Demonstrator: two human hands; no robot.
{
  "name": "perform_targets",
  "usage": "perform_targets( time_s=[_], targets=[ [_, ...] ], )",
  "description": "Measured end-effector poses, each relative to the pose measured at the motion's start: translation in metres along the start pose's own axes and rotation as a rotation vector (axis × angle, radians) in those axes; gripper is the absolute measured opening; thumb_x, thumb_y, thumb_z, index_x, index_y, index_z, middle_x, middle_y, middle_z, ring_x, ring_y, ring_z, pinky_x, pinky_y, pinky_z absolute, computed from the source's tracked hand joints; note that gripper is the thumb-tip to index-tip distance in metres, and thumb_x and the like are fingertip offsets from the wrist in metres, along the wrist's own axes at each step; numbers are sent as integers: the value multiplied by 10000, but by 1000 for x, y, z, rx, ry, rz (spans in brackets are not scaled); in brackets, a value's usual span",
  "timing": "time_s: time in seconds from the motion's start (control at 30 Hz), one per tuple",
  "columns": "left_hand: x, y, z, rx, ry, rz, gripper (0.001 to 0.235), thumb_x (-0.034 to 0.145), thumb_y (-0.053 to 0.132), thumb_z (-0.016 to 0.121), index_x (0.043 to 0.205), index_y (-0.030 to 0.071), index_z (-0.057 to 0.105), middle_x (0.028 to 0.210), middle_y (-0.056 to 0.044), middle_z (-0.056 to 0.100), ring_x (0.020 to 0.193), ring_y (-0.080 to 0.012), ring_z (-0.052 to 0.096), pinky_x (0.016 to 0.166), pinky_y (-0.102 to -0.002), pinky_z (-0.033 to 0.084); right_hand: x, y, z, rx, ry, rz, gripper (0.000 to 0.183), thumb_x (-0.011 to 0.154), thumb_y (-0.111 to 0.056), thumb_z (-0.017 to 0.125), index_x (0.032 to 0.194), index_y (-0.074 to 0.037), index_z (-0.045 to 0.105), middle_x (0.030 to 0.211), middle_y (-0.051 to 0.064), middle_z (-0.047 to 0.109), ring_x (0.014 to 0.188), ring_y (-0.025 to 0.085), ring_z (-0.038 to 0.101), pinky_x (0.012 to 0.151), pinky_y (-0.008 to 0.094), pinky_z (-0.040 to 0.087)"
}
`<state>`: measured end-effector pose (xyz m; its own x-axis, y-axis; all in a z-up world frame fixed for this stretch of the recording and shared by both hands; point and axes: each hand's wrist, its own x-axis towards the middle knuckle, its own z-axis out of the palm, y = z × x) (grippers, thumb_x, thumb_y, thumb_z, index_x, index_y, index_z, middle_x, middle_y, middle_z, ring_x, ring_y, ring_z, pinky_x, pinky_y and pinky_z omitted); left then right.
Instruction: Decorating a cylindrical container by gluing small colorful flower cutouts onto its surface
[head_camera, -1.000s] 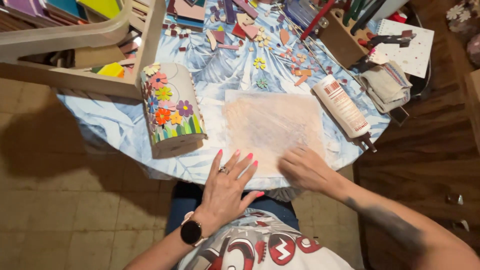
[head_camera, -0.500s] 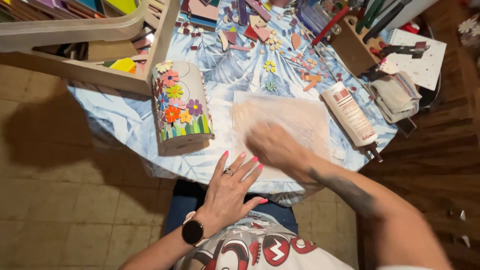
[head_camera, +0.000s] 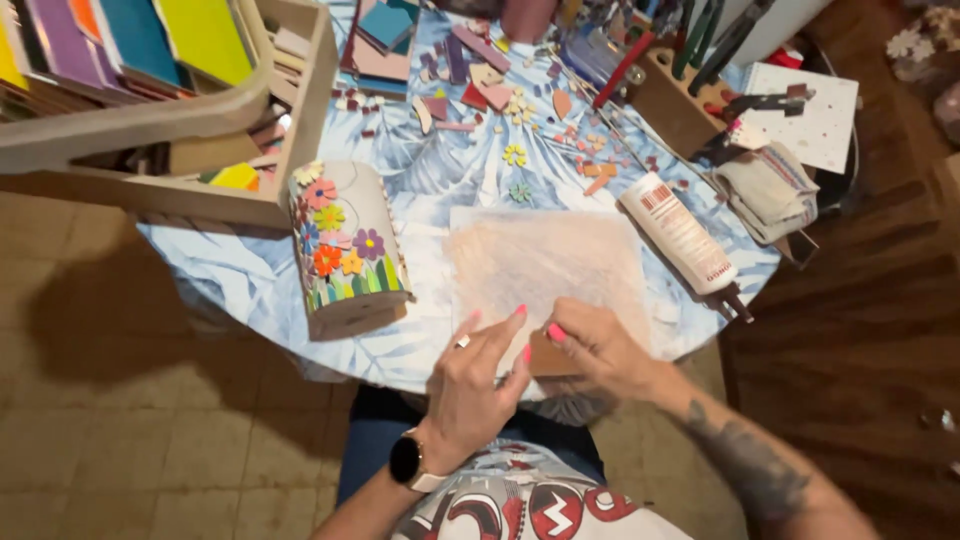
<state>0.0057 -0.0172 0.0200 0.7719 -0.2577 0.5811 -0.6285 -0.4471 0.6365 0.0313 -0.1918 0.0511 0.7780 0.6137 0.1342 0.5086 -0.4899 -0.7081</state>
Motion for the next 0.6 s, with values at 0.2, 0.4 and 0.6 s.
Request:
perform_targets(
  time_s=[0.2,0.4,0.6],
  targets=[
    [2,7,5,-141,77,-23,364,753,-8,561,1111,47,524,962,-148,627,802,-213,645,663,-275,533,0,-12,18,141,204,-13,303,911,-228,304,691,-48,406,622,29,349,540,143,337,508,253,293],
    [2,8,7,-114,176,13,271,749,-13,594,1016,37,579,889,-121,645,741,-185,653,613,-256,530,-3,-11,22,134,224,36,310,907,-242,314,664,-59,376,610,28,338,542,147,335,513,260,288],
    [-1,4,12,-36,191,38,284,735,-4,604,1013,50,576,902,-98,644,729,-163,650,564,-243,520,-4,-15,24,108,283,63,320,902,-234,334,643,-59,400,577,18,344,521,138,337,493,259,286]
  ],
)
